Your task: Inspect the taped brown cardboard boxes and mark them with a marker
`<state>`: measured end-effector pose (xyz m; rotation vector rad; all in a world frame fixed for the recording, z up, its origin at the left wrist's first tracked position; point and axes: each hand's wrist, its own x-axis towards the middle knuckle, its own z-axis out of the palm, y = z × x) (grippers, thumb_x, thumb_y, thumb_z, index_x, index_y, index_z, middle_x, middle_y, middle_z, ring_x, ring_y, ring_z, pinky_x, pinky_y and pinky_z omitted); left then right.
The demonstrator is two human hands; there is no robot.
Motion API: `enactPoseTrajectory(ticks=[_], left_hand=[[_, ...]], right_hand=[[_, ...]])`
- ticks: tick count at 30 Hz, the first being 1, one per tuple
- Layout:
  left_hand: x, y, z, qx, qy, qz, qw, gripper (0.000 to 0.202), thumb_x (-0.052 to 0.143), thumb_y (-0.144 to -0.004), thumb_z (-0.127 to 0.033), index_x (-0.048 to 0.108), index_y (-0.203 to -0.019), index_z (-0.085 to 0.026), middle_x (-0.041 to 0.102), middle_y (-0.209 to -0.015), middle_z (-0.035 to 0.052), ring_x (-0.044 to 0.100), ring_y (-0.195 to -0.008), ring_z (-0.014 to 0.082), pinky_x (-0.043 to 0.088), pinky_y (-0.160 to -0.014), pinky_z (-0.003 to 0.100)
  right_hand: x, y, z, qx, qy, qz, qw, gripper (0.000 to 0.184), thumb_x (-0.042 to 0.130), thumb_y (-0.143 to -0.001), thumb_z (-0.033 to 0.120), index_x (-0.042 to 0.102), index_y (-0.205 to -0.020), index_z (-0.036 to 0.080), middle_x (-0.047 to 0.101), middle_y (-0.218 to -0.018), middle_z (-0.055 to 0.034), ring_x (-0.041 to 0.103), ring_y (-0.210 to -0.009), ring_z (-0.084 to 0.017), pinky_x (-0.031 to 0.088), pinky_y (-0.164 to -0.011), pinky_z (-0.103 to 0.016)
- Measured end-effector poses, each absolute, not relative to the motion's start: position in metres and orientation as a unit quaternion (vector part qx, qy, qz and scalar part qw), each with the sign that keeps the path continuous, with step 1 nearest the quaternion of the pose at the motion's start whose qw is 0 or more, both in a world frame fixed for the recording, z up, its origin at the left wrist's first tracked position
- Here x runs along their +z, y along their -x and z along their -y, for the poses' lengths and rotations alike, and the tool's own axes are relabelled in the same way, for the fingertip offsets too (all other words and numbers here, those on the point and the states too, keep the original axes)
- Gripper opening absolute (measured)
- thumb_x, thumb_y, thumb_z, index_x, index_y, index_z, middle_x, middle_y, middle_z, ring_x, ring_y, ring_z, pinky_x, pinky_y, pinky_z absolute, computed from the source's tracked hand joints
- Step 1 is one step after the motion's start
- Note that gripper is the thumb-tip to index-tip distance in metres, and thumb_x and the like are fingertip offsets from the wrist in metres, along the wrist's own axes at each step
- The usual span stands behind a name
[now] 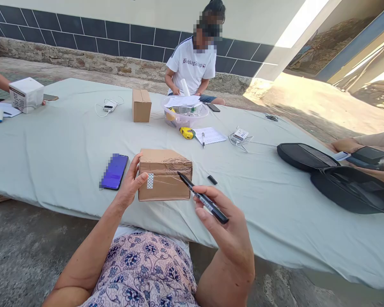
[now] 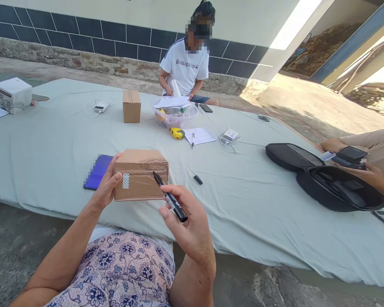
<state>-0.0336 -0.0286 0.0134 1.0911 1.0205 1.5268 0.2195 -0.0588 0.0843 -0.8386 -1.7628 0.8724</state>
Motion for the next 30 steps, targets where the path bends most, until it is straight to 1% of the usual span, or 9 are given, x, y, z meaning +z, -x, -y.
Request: enactPoseTrajectory(ticks=[4, 9, 12, 18, 20, 22, 25, 27, 30], left_hand=[[0.012, 0.033, 0.028, 0.628, -0.445, -0.421, 0.48, 0.094, 0.075, -0.077, -0.069, 0.038, -0.156, -0.034, 0.05, -0.158, 0.0099, 0.046, -0.146, 0.0358, 0.046, -0.115, 0.046], [0.013, 0.03, 0.029, 0.624, -0.446, -0.419, 0.486, 0.093, 0.077, -0.077, -0.066, 0.037, -0.155, -0.034, 0.047, -0.162, 0.0089, 0.042, -0.149, 0.0363, 0.044, -0.117, 0.047], [0.013, 0.029, 0.029, 0.624, -0.444, -0.42, 0.487, 0.095, 0.078, -0.076, -0.067, 0.038, -0.155, -0.033, 0.049, -0.16, 0.0093, 0.043, -0.148, 0.0366, 0.042, -0.118, 0.047], [0.018, 0.028, 0.029, 0.634, -0.43, -0.415, 0.492, 0.096, 0.08, -0.073, -0.068, 0.042, -0.154, -0.033, 0.051, -0.159, 0.0082, 0.046, -0.147, 0.0362, 0.044, -0.118, 0.045], [0.019, 0.028, 0.03, 0.641, -0.422, -0.41, 0.492, 0.094, 0.08, -0.074, -0.068, 0.044, -0.153, -0.033, 0.048, -0.162, 0.0072, 0.043, -0.15, 0.0357, 0.042, -0.12, 0.045], [0.02, 0.029, 0.03, 0.648, -0.415, -0.403, 0.496, 0.093, 0.079, -0.075, -0.068, 0.045, -0.153, -0.032, 0.049, -0.161, 0.0077, 0.043, -0.15, 0.0358, 0.043, -0.119, 0.045], [0.02, 0.03, 0.029, 0.653, -0.41, -0.392, 0.502, 0.092, 0.078, -0.076, -0.066, 0.045, -0.154, -0.031, 0.054, -0.157, 0.0089, 0.048, -0.146, 0.0363, 0.047, -0.116, 0.045], [0.018, 0.03, 0.029, 0.652, -0.408, -0.392, 0.505, 0.092, 0.078, -0.077, -0.065, 0.044, -0.155, -0.031, 0.053, -0.157, 0.0089, 0.048, -0.146, 0.0363, 0.048, -0.114, 0.045], [0.012, 0.031, 0.028, 0.645, -0.415, -0.39, 0.509, 0.093, 0.078, -0.077, -0.063, 0.041, -0.156, -0.032, 0.049, -0.161, 0.0086, 0.046, -0.148, 0.0365, 0.047, -0.115, 0.045]], right_hand=[[0.082, -0.211, 0.058, 0.305, 0.318, 0.714, 0.544, 0.022, 0.063, -0.098, 0.024, 0.069, -0.119, 0.029, 0.064, -0.094, -0.0025, 0.061, -0.077, -0.016, 0.05, -0.069, -0.029], [0.077, -0.187, 0.052, 0.288, 0.219, 0.787, 0.499, 0.025, 0.064, -0.097, 0.02, 0.066, -0.121, 0.027, 0.068, -0.098, -0.0046, 0.064, -0.089, -0.02, 0.052, -0.077, -0.033], [0.075, -0.18, 0.048, 0.274, 0.214, 0.792, 0.502, 0.028, 0.064, -0.096, 0.019, 0.065, -0.123, 0.027, 0.069, -0.102, -0.0051, 0.064, -0.093, -0.02, 0.052, -0.079, -0.033], [0.075, -0.191, 0.048, 0.276, 0.236, 0.763, 0.535, 0.018, 0.064, -0.097, 0.021, 0.07, -0.114, 0.025, 0.069, -0.093, -0.0037, 0.065, -0.085, -0.019, 0.052, -0.075, -0.032], [0.073, -0.197, 0.048, 0.267, 0.267, 0.724, 0.578, 0.013, 0.064, -0.098, 0.023, 0.072, -0.108, 0.025, 0.07, -0.091, -0.0034, 0.065, -0.081, -0.018, 0.051, -0.073, -0.032], [0.07, -0.204, 0.044, 0.231, 0.313, 0.65, 0.653, 0.01, 0.064, -0.099, 0.027, 0.073, -0.103, 0.024, 0.07, -0.089, -0.0027, 0.065, -0.076, -0.017, 0.051, -0.073, -0.032], [0.058, -0.213, 0.027, 0.154, 0.398, 0.546, 0.721, 0.016, 0.064, -0.098, 0.036, 0.072, -0.103, 0.023, 0.069, -0.091, -0.0027, 0.066, -0.076, -0.018, 0.052, -0.075, -0.033], [0.043, -0.218, 0.008, 0.125, 0.468, 0.551, 0.68, 0.023, 0.063, -0.096, 0.04, 0.072, -0.107, 0.022, 0.071, -0.1, -0.0057, 0.068, -0.089, -0.021, 0.053, -0.085, -0.037], [0.01, -0.221, -0.025, 0.128, 0.575, 0.619, 0.518, 0.035, 0.056, -0.095, 0.041, 0.071, -0.118, 0.02, 0.073, -0.11, -0.011, 0.066, -0.1, -0.025, 0.053, -0.089, -0.04]])
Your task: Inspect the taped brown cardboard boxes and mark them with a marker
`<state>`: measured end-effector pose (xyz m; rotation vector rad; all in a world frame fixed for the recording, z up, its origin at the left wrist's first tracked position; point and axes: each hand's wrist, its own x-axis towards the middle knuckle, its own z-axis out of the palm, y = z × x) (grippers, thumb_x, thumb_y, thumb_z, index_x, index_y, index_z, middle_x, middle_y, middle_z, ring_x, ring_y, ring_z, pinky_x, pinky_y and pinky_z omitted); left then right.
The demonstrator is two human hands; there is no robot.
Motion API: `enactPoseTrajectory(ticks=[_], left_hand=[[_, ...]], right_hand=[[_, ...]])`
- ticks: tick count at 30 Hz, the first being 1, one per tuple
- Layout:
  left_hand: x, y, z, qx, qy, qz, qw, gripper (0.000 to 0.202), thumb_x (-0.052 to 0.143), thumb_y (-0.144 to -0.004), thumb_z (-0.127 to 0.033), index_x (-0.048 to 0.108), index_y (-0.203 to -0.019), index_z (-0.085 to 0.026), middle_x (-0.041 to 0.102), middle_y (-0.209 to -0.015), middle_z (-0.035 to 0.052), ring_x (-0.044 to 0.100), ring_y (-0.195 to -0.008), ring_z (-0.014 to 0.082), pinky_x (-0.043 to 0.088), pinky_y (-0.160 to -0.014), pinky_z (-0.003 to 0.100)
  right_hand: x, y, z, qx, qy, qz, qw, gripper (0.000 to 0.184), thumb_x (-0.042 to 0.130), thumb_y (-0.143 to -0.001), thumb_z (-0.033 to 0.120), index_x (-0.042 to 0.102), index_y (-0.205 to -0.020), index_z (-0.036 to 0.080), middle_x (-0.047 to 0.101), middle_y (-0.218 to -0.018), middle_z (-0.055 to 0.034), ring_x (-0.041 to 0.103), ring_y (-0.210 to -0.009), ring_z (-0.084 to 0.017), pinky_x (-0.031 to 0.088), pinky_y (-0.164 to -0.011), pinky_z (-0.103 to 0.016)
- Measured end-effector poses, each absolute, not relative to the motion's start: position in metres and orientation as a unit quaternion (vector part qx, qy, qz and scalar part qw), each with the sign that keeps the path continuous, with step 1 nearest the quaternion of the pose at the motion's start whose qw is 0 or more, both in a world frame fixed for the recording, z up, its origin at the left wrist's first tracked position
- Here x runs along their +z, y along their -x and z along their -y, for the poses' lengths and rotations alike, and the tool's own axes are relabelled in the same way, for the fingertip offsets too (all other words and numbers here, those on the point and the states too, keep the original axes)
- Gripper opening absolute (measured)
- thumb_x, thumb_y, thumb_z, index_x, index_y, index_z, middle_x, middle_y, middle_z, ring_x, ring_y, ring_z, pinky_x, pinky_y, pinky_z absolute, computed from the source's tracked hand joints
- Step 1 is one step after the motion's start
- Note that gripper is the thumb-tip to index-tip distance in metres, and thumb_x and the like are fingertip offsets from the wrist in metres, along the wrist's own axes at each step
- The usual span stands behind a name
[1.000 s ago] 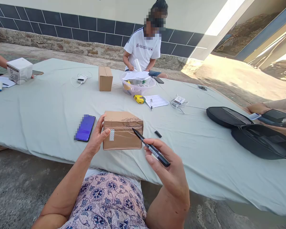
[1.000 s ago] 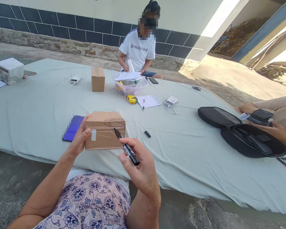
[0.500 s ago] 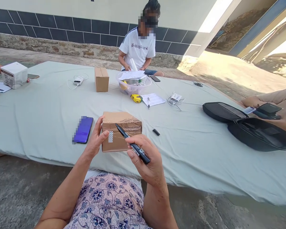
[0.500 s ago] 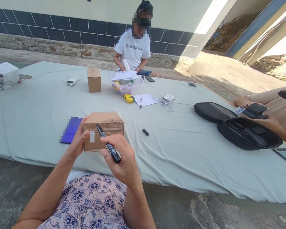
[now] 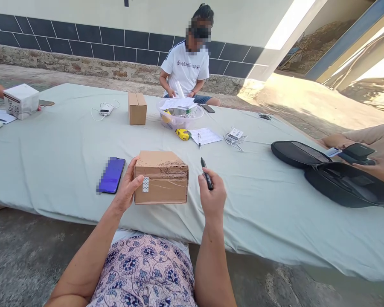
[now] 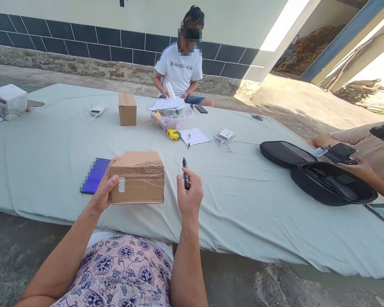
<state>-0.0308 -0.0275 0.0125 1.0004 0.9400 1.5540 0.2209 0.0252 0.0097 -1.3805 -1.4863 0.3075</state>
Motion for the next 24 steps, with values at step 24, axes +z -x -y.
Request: enactPoseTrajectory(ticks=[24], left_hand=[[-0.043, 0.017, -0.027, 0.649, -0.456, -0.467, 0.391, 0.056, 0.058, -0.096, -0.052, 0.058, -0.142, -0.021, 0.061, -0.149, 0.0106, 0.051, -0.143, 0.0245, 0.038, -0.121, 0.039]], right_hand=[[-0.061, -0.2, -0.051, 0.24, 0.622, 0.601, 0.441, 0.046, 0.043, -0.089, 0.025, 0.069, -0.126, 0.017, 0.075, -0.115, -0.0151, 0.071, -0.104, -0.027, 0.055, -0.096, -0.045]])
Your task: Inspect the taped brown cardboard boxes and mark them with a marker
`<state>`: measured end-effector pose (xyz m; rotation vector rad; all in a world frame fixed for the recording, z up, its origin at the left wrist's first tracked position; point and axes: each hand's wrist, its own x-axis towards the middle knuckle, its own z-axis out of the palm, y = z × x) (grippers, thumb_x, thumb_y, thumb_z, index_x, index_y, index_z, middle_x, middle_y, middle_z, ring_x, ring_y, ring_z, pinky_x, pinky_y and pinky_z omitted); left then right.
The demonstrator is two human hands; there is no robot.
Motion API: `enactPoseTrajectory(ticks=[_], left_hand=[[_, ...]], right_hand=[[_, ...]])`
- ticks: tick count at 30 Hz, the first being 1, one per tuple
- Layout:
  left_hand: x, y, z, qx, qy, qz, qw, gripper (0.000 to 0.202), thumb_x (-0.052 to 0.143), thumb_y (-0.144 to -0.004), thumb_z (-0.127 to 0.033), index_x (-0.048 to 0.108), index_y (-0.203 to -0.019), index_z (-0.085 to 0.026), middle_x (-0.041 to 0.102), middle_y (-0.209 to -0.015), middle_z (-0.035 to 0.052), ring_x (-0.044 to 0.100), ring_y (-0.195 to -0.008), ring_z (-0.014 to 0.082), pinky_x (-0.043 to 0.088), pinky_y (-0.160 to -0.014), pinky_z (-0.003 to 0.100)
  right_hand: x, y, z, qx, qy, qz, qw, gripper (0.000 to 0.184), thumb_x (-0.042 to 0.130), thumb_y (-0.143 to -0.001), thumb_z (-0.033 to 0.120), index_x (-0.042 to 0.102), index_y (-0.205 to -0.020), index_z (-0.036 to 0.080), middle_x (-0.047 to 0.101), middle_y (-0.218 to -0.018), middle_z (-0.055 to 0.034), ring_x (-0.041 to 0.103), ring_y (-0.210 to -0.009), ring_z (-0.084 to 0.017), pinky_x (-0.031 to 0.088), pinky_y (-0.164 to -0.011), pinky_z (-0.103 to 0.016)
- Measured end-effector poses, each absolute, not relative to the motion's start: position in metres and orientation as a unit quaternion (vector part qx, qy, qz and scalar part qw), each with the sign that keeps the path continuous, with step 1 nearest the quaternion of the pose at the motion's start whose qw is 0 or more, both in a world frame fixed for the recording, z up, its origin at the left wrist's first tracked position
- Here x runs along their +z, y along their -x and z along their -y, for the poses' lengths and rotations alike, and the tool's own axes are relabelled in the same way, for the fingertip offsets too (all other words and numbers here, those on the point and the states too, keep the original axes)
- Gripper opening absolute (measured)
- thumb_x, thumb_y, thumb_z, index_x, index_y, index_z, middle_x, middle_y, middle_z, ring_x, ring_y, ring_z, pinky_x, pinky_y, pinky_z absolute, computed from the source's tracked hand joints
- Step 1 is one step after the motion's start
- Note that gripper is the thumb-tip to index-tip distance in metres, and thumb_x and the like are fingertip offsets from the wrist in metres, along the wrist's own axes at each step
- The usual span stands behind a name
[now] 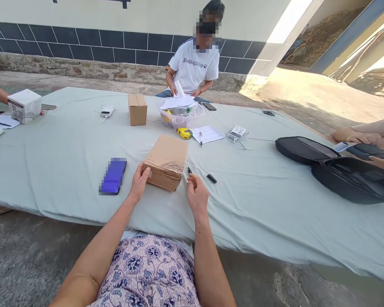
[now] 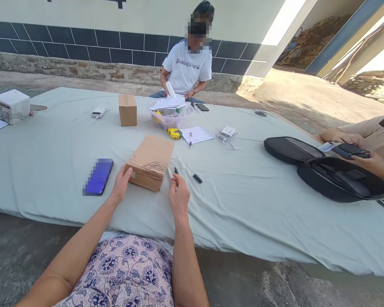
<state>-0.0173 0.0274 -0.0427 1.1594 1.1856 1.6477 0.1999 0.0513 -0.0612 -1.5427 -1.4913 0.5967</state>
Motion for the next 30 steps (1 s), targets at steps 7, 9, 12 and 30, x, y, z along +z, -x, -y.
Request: enactPoseTrajectory(ticks=[7, 9, 12, 30], left_hand=[[-0.041, 0.014, -0.044, 0.656, -0.438, -0.498, 0.359, 0.054, 0.054, -0.098, -0.052, 0.057, -0.142, -0.021, 0.059, -0.151, 0.0115, 0.05, -0.144, 0.0248, 0.036, -0.122, 0.041], [-0.042, 0.016, -0.05, 0.653, -0.441, -0.504, 0.354, 0.054, 0.053, -0.097, -0.05, 0.056, -0.143, -0.021, 0.058, -0.152, 0.0109, 0.05, -0.145, 0.0244, 0.035, -0.123, 0.04], [-0.042, 0.016, -0.05, 0.64, -0.441, -0.523, 0.351, 0.055, 0.055, -0.095, -0.045, 0.055, -0.145, -0.021, 0.056, -0.155, 0.0111, 0.048, -0.147, 0.0242, 0.035, -0.123, 0.04], [-0.017, 0.153, 0.02, 0.355, -0.299, -0.884, 0.059, 0.025, 0.054, -0.088, -0.031, 0.072, -0.08, -0.014, 0.067, -0.108, 0.03, 0.054, -0.123, 0.0526, 0.039, -0.1, 0.069]], right_hand=[[-0.063, -0.168, -0.055, 0.353, 0.522, 0.598, 0.495, 0.059, 0.051, -0.081, 0.03, 0.064, -0.138, 0.02, 0.074, -0.126, -0.0142, 0.074, -0.105, -0.027, 0.061, -0.085, -0.041], [-0.066, -0.165, -0.061, 0.373, 0.511, 0.588, 0.505, 0.062, 0.053, -0.081, 0.033, 0.061, -0.141, 0.02, 0.072, -0.133, -0.0153, 0.072, -0.114, -0.029, 0.062, -0.086, -0.042], [-0.071, -0.166, -0.064, 0.391, 0.513, 0.568, 0.512, 0.064, 0.056, -0.08, 0.036, 0.06, -0.141, 0.019, 0.068, -0.139, -0.0168, 0.069, -0.124, -0.03, 0.061, -0.092, -0.045], [-0.058, -0.177, -0.047, 0.379, 0.538, 0.485, 0.575, 0.049, 0.056, -0.076, 0.044, 0.064, -0.117, 0.019, 0.074, -0.103, -0.0094, 0.07, -0.088, -0.022, 0.053, -0.078, -0.037]])
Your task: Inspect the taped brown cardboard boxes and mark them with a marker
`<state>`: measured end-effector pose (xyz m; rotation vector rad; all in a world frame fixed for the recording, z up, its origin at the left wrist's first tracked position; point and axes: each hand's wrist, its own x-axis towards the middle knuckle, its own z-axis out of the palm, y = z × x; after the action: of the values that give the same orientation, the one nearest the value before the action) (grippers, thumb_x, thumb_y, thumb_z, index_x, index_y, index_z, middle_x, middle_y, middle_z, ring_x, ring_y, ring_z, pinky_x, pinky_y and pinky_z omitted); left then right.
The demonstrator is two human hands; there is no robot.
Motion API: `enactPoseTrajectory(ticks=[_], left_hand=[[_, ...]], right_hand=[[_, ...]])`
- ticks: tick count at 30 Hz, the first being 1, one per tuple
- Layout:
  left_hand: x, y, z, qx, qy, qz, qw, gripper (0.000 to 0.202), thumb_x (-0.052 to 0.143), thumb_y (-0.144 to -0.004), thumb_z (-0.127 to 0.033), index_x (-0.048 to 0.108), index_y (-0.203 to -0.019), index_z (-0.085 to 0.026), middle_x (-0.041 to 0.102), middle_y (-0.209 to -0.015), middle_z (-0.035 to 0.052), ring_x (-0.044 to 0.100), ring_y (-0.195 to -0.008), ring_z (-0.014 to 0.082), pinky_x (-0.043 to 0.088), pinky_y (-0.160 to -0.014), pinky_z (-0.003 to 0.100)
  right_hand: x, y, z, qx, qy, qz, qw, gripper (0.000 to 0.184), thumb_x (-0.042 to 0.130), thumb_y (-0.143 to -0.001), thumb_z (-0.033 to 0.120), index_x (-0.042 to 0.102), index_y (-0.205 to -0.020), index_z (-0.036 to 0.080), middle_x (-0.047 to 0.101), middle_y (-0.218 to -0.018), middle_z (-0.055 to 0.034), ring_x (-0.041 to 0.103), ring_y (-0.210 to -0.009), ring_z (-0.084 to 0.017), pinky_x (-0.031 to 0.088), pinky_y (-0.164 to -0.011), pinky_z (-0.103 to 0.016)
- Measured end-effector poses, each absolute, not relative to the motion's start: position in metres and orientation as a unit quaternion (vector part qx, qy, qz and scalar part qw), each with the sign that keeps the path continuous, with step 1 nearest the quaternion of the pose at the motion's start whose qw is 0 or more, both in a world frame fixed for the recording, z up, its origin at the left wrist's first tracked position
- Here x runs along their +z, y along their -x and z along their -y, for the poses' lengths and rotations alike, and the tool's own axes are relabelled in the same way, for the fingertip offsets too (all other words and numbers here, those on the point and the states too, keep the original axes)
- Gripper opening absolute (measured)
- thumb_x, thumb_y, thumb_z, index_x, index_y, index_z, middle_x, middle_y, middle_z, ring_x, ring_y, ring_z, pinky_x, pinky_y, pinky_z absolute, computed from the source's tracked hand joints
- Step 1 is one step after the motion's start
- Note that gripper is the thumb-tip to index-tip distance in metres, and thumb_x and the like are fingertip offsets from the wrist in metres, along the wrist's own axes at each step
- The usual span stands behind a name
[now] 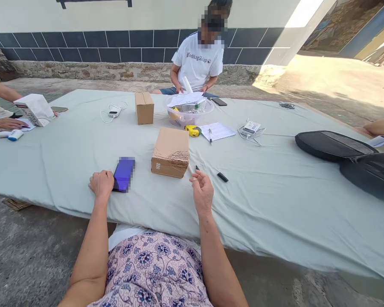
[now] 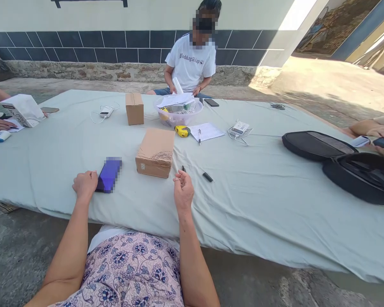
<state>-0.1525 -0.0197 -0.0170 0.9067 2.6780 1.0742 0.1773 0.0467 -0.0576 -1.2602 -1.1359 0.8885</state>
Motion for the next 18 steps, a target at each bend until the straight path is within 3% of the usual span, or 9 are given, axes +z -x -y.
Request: enactPoseTrajectory(ticks=[7, 12, 18], left_hand=[[-0.028, 0.142, 0.006, 0.33, -0.318, -0.884, 0.088, 0.027, 0.052, -0.09, -0.037, 0.068, -0.076, -0.02, 0.069, -0.097, 0.0215, 0.059, -0.117, 0.0465, 0.043, -0.098, 0.061], [-0.026, 0.141, 0.006, 0.345, -0.322, -0.871, 0.14, 0.027, 0.047, -0.091, -0.036, 0.057, -0.07, -0.024, 0.067, -0.078, 0.0141, 0.065, -0.095, 0.0371, 0.047, -0.085, 0.047], [-0.023, 0.124, 0.006, 0.373, -0.338, -0.844, 0.185, 0.019, 0.046, -0.09, -0.034, 0.053, -0.075, -0.026, 0.066, -0.078, 0.0091, 0.063, -0.082, 0.0292, 0.044, -0.07, 0.037]], right_hand=[[-0.055, -0.181, -0.044, 0.377, 0.536, 0.491, 0.574, 0.046, 0.055, -0.076, 0.042, 0.064, -0.114, 0.018, 0.073, -0.102, -0.0086, 0.071, -0.086, -0.022, 0.053, -0.079, -0.038], [-0.053, -0.179, -0.041, 0.383, 0.53, 0.487, 0.578, 0.046, 0.055, -0.077, 0.041, 0.064, -0.116, 0.019, 0.074, -0.103, -0.008, 0.071, -0.084, -0.02, 0.054, -0.079, -0.037], [-0.05, -0.175, -0.037, 0.383, 0.521, 0.481, 0.591, 0.041, 0.057, -0.08, 0.041, 0.065, -0.115, 0.02, 0.075, -0.1, -0.0071, 0.071, -0.082, -0.02, 0.055, -0.077, -0.037]])
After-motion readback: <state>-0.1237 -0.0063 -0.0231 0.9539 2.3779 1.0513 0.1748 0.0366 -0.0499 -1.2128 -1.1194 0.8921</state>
